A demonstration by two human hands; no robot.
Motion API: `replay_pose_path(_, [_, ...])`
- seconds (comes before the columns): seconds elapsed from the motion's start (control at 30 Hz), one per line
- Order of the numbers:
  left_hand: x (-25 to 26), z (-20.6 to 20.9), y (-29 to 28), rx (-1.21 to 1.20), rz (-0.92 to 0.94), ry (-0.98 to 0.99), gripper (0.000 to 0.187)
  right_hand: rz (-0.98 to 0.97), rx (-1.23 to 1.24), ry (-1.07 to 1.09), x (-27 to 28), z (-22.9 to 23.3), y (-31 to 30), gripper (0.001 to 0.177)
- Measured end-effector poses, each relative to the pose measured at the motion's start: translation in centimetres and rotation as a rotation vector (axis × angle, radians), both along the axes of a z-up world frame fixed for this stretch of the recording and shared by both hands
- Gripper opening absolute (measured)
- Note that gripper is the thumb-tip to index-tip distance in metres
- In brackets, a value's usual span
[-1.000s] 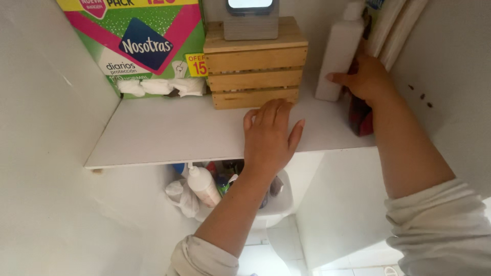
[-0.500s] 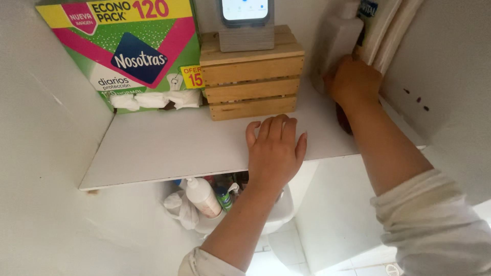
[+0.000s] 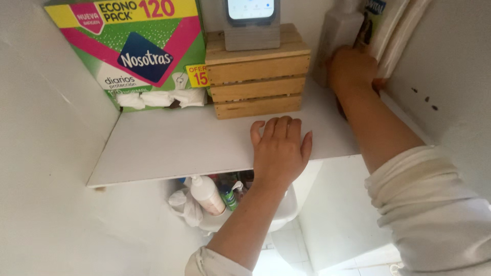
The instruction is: The person wipes several personal care items on a bathroom shelf with a cloth. They handle a pink tube, a brown bottle, a green pump bottle, and a small jar, wiping each one and placing them back on the shelf.
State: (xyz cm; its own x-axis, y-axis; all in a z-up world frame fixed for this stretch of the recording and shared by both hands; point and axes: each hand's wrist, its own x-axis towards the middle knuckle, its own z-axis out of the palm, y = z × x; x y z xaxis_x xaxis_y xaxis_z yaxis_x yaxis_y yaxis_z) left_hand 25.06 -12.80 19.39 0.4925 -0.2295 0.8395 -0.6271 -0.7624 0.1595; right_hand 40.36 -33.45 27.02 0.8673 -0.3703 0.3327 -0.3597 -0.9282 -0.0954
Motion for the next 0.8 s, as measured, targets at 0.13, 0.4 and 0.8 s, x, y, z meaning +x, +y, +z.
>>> replay_pose_path(0.13, [-0.3,0.1,0.3,-0.065,-0.102,-0.069,0.02,0.059,-0.001,-0.075,-2.8,1.4,0.6,0.046])
replay_pose_path(0.4, [-5.5,-2.7,3.7,-0.287,-0.387,-0.028,0.021,0.735,0.856,-0.423,-18.5,0.7,6.9,0.012])
replay_pose_path(0.8, [-17.4,-15.4,11.8,-0.812,-0.253,0.945,0.043,1.03,0.639,-0.064,-26.9,-14.3,21.9,0.018])
